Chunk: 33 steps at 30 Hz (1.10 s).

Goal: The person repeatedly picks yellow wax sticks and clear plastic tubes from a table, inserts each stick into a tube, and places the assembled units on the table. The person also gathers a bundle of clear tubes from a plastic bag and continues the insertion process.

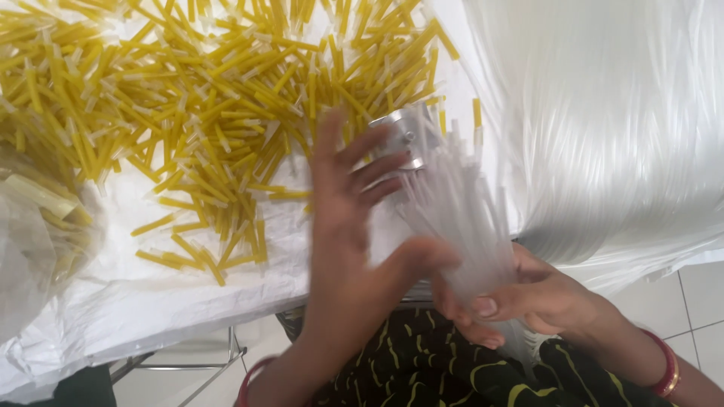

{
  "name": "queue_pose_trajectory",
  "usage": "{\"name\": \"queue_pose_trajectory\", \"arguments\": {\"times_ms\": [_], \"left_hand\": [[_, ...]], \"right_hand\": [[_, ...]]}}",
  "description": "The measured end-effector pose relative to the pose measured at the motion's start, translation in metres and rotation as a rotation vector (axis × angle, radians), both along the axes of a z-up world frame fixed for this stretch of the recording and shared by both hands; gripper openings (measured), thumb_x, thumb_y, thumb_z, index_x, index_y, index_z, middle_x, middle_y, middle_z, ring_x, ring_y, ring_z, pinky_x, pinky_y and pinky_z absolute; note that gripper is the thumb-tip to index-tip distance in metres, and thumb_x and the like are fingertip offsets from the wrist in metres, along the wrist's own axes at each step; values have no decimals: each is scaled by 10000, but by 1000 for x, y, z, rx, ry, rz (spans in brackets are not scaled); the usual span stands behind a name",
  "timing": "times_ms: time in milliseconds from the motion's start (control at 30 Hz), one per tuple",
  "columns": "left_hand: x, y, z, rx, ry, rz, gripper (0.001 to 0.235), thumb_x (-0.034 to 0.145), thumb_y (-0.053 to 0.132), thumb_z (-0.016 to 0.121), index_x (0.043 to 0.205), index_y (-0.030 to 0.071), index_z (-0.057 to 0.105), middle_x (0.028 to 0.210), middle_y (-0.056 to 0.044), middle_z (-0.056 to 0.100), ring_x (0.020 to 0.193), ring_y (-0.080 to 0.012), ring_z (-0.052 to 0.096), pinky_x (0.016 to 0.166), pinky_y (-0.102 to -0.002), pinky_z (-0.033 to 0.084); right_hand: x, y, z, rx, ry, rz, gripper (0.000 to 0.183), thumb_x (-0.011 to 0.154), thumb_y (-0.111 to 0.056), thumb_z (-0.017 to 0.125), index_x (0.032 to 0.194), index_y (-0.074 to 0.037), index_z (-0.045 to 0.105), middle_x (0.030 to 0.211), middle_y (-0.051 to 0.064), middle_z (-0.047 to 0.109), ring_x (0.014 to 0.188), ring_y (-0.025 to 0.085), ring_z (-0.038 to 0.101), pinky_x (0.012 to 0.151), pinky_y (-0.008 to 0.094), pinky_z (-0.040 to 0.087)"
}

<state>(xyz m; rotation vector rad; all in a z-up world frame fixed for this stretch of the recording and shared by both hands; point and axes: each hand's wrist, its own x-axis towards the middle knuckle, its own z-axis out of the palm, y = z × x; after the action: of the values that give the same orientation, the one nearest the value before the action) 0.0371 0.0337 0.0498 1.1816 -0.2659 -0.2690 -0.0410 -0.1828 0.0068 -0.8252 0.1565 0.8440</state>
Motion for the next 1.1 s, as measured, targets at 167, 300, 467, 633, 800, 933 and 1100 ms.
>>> {"name": "queue_pose_trajectory", "arguments": {"times_ms": [167,300,467,633,800,933,1100], "left_hand": [[-35,14,9,503,-290,213,735,672,278,956,1241,90,531,1229,-126,565,1100,-224,634,912,-356,527],[-45,6,-1,632,-349,193,377,679,215,970,971,143,742,1027,-71,655,954,-192,652,804,-327,518],[-48,5,-6,574,-308,173,218,749,78,902,902,111,750,981,-60,677,908,-189,658,770,-305,517],[-46,10,-8,526,-187,169,186,792,23,840,922,78,720,1006,-69,659,916,-174,692,799,-289,557],[-39,14,-4,572,-176,207,162,814,24,824,924,65,713,1015,-75,649,936,-170,684,828,-287,537],[-31,15,-5,558,-135,243,119,860,32,786,935,48,695,1041,-91,642,945,-188,621,859,-287,501],[-33,16,5,730,-275,402,143,849,36,748,960,18,659,1061,-117,621,1002,-239,596,926,-330,483]], "right_hand": [[-3,-10,-7,17,-42,-120,369,897,-147,761,1032,164,613,928,205,641,591,212,588,496,340,473],[-6,-9,-14,-29,-62,-86,378,903,-136,750,1080,179,640,852,203,660,611,219,611,505,332,476],[-3,-7,-12,-57,-76,-134,388,850,-129,736,1145,102,635,821,173,678,578,202,642,499,331,526],[4,-4,-5,-42,-111,-75,319,922,-123,700,1114,128,656,846,232,743,731,304,768,691,426,616],[5,-3,-8,-28,-156,-26,307,973,-134,666,1123,134,677,899,236,758,782,307,786,773,429,625],[7,1,-7,-115,-107,-23,337,938,-171,677,1139,100,665,864,194,748,674,215,714,600,340,588],[4,1,-9,-236,-293,-39,313,978,-194,720,1092,97,695,844,159,737,634,170,678,573,304,573]]}}
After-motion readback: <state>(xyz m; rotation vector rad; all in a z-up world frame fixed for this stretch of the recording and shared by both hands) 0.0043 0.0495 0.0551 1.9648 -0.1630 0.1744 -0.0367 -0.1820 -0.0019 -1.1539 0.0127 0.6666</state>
